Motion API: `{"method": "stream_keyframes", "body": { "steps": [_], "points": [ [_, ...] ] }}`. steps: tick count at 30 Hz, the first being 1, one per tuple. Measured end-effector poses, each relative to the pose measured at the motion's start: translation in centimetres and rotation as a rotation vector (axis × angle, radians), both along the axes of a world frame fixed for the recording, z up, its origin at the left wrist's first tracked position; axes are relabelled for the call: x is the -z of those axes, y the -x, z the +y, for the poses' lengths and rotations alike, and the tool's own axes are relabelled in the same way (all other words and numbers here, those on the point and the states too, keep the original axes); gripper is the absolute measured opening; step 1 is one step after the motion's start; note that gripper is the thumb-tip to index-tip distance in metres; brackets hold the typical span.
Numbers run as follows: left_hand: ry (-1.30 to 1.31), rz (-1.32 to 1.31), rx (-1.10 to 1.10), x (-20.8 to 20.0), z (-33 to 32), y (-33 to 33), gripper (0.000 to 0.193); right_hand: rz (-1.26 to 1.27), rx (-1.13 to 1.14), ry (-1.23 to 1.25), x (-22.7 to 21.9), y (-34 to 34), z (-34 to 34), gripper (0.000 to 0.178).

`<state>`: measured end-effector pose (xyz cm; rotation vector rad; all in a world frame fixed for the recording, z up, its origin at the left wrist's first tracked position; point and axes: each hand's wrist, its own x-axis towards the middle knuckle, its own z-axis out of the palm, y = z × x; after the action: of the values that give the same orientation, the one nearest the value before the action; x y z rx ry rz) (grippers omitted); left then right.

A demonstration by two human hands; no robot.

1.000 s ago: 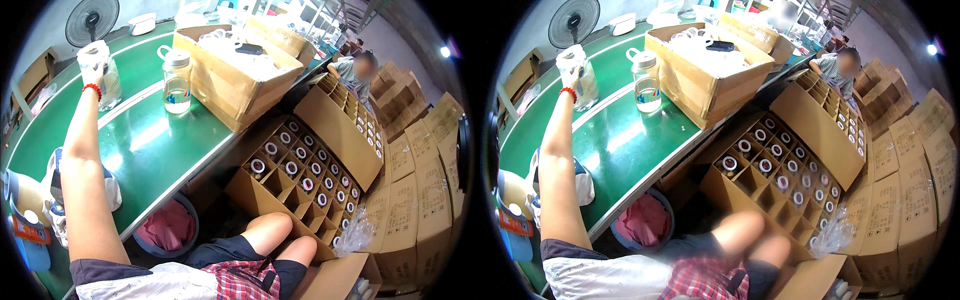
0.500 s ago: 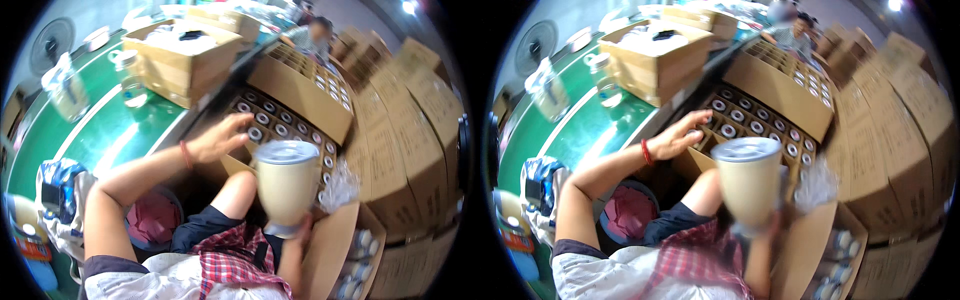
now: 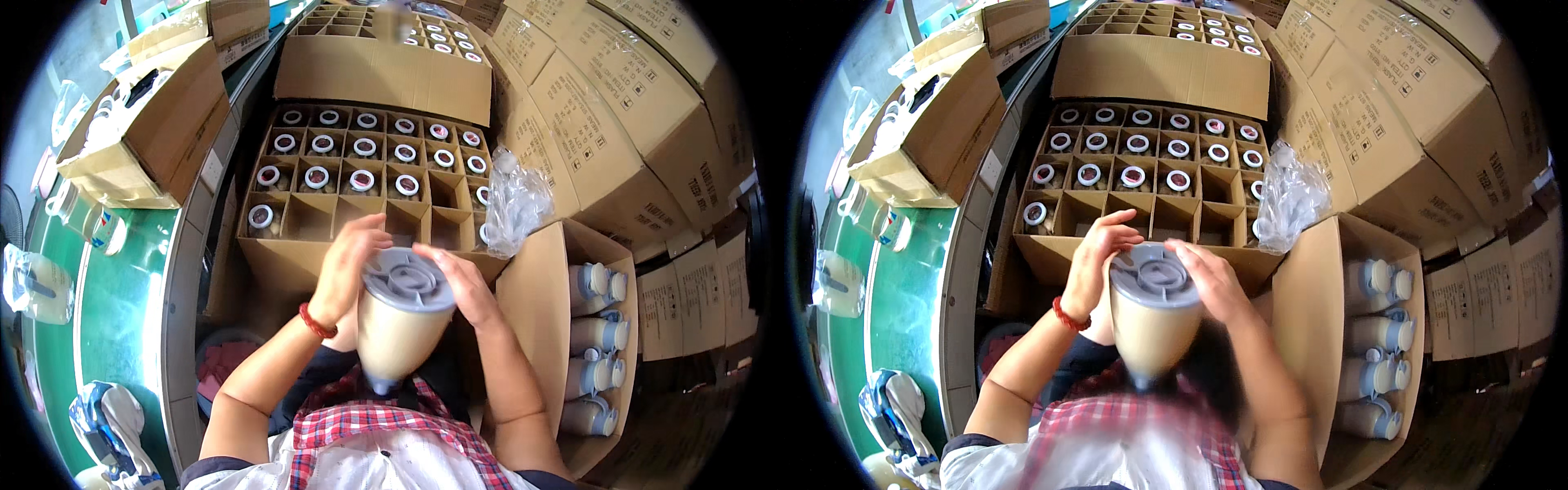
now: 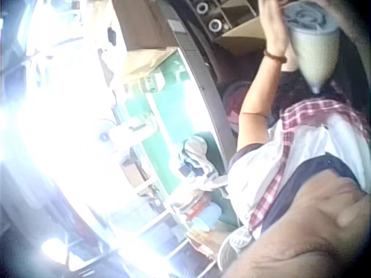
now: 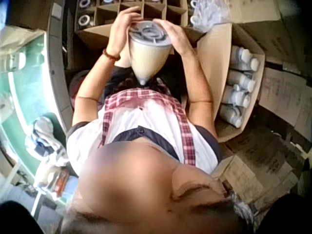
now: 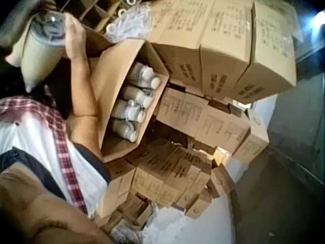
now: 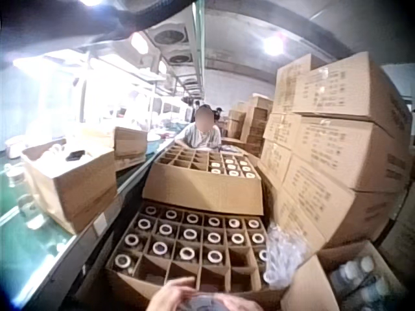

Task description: The person assembles small containers by inserting a metal filter into a beige cup, screwing on a gray lid, and placing the unit into a clear plastic bag. The process is repeated for multiple units.

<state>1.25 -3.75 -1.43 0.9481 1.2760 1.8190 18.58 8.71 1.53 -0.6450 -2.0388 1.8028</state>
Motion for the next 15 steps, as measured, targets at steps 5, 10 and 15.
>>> {"method": "stream_keyframes", "body": {
  "steps": [5, 10, 15],
  "points": [
    [-0.142, 0.018, 0.225, 6.5, 2.0, 2.3, 0.062, -0.054, -0.184, -0.049, -1.1, 1.1, 0.2, 0.052],
    [-0.147, 0.429, 0.167, 4.2, 0.7, 2.8, 0.057, 0.069, -0.368, 0.278, 2.2, 3.8, 4.2, 0.068],
    [0.064, 1.025, 0.085, -2.0, -2.4, -0.3, 0.055, 0.178, -0.813, 0.701, 5.1, 10.2, 6.5, 0.073]
  ]
}}
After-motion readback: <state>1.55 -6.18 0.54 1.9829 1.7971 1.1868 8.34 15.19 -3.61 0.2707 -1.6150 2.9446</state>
